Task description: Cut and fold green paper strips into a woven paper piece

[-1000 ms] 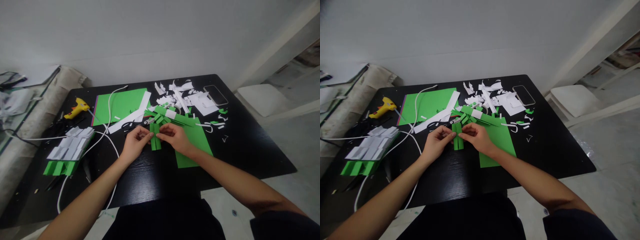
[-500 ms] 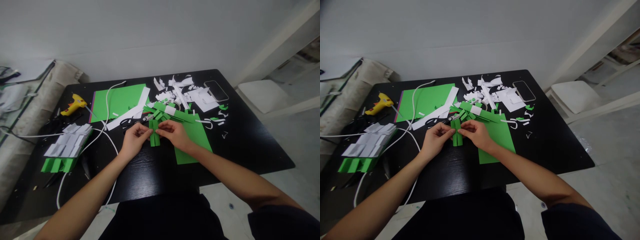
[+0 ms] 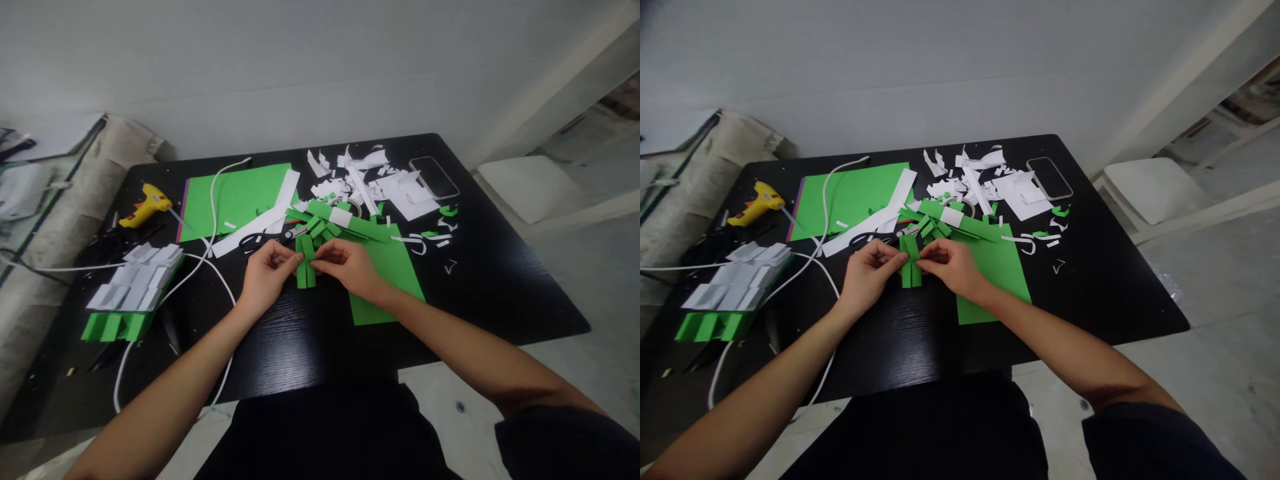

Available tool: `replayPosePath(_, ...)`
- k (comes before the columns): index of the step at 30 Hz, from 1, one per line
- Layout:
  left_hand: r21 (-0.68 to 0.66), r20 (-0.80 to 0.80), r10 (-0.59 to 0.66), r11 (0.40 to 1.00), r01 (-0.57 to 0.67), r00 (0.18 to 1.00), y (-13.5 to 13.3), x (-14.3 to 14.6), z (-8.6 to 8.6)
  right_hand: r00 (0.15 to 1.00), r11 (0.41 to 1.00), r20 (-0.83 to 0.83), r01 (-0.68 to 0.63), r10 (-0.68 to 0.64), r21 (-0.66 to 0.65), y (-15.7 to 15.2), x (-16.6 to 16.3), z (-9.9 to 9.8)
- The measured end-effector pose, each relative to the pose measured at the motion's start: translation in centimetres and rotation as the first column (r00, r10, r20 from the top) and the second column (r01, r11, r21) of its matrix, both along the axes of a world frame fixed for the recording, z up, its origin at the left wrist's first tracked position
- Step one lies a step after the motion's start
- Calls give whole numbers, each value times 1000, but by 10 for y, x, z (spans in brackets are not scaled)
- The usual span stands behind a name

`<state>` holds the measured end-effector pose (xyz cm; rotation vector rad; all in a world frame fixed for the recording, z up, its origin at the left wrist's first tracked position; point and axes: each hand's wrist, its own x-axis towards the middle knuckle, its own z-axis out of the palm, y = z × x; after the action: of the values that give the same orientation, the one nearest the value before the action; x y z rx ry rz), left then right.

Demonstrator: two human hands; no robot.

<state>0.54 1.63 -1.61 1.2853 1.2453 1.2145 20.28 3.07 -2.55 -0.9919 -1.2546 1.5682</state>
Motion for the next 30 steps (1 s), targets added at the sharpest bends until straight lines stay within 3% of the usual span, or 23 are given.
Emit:
replayPosePath(10, 13, 8, 33, 999, -33, 999, -1, 1, 4, 1000, 999, -2, -2, 2, -45, -1, 1, 9)
replayPosePath(18, 21, -4, 7, 1000, -7, 1000, -2, 3, 5, 997, 990, -1, 79, -80, -113, -3, 0, 8)
replayPosePath(30, 11, -5, 11, 1000, -11, 1000, -3, 4, 6, 994, 988, -89, 53, -67, -148, -2, 0, 8)
